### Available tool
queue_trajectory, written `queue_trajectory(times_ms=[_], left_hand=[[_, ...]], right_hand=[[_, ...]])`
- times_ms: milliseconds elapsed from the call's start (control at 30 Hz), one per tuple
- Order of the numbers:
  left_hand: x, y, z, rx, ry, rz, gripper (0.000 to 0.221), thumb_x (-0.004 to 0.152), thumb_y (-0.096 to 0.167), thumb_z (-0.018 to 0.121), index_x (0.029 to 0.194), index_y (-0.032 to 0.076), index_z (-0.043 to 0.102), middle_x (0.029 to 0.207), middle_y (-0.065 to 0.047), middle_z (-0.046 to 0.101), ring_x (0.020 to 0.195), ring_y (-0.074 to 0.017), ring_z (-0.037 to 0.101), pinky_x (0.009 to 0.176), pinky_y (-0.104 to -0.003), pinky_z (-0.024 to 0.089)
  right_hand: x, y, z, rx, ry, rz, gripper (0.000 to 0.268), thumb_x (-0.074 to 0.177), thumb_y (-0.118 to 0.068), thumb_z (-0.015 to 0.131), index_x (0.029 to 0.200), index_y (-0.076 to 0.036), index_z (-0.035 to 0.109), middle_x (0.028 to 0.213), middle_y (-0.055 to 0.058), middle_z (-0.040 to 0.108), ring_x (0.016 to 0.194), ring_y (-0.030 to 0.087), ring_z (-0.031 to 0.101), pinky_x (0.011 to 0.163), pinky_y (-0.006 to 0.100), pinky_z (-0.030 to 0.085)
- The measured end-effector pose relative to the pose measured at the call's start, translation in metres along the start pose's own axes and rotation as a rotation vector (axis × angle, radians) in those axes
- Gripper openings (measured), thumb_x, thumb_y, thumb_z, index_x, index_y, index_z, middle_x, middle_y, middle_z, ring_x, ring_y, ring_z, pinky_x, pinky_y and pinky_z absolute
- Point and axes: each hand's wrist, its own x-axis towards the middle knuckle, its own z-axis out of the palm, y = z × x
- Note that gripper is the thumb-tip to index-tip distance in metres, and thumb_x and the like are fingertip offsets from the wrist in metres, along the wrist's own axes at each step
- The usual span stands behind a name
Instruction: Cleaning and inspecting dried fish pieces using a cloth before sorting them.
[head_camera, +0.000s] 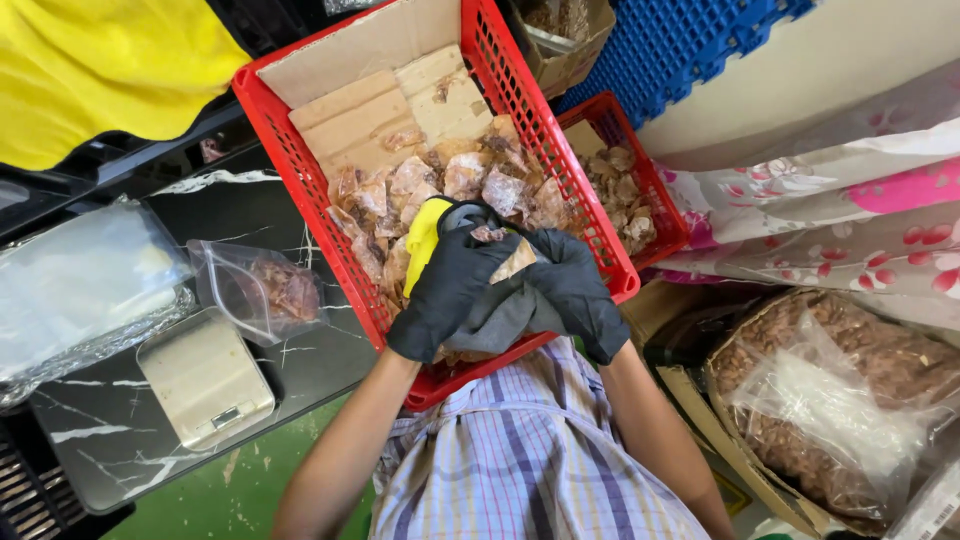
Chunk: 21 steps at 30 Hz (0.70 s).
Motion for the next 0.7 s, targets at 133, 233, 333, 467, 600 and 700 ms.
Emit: queue_trajectory(times_ms=[133, 233, 333, 467, 600, 700], left_hand=[[0.020, -0.029, 0.055, 0.020, 0.153, -0.093, 0.027, 0.079, 0.062, 0.065, 0.096, 0.041, 0.068, 0.090, 0.020, 0.068, 0.099, -0.0039, 0.070, 0.083, -0.014, 0.056], [0.019, -0.025, 0.076, 0.033, 0.294, -0.193, 0.028, 0.069, 0.080, 0.071, 0.091, 0.062, 0.069, 0.081, 0.037, 0.068, 0.091, 0.0030, 0.073, 0.074, -0.012, 0.059], [0.028, 0.013, 0.057, 0.186, 0.487, -0.070, 0.026, 0.082, 0.045, 0.079, 0.084, 0.020, 0.080, 0.071, -0.008, 0.075, 0.079, -0.0326, 0.073, 0.065, -0.037, 0.063], [0.051, -0.006, 0.037, -0.149, 0.314, -0.261, 0.028, 0.076, 0.047, 0.085, 0.083, 0.021, 0.080, 0.074, -0.005, 0.076, 0.083, -0.0278, 0.075, 0.070, -0.033, 0.062], [0.099, -0.012, 0.037, -0.306, 0.187, -0.271, 0.027, 0.076, 0.047, 0.088, 0.080, 0.022, 0.078, 0.073, 0.001, 0.075, 0.083, -0.0188, 0.075, 0.073, -0.027, 0.060], [0.123, -0.008, 0.045, -0.335, 0.135, -0.190, 0.025, 0.080, 0.044, 0.088, 0.077, 0.023, 0.075, 0.071, 0.008, 0.073, 0.079, -0.0082, 0.073, 0.074, -0.021, 0.058]], right_hand=[[0.005, 0.016, 0.023, 0.053, 0.045, 0.054, 0.035, 0.080, -0.014, 0.079, 0.115, -0.006, 0.076, 0.105, 0.011, 0.078, 0.101, 0.018, 0.071, 0.095, 0.035, 0.055], [-0.002, 0.009, 0.034, 0.085, 0.105, 0.080, 0.032, 0.084, -0.014, 0.077, 0.113, -0.002, 0.076, 0.103, 0.014, 0.078, 0.100, 0.020, 0.072, 0.095, 0.035, 0.056], [-0.003, 0.009, 0.029, 0.130, 0.192, 0.101, 0.030, 0.088, -0.015, 0.074, 0.111, 0.003, 0.076, 0.101, 0.020, 0.078, 0.098, 0.023, 0.073, 0.096, 0.036, 0.057], [0.001, 0.021, 0.017, 0.269, 0.235, 0.259, 0.024, 0.082, -0.016, 0.084, 0.098, 0.001, 0.077, 0.089, 0.015, 0.077, 0.081, 0.022, 0.073, 0.082, 0.034, 0.059], [-0.011, -0.027, 0.010, 0.321, 0.201, 0.283, 0.022, 0.082, -0.025, 0.085, 0.091, -0.007, 0.078, 0.088, 0.012, 0.077, 0.079, 0.021, 0.071, 0.079, 0.032, 0.058], [-0.011, 0.002, -0.005, 0.415, 0.159, 0.251, 0.021, 0.093, -0.021, 0.074, 0.081, -0.004, 0.071, 0.078, 0.014, 0.072, 0.073, 0.021, 0.067, 0.078, 0.032, 0.057]])
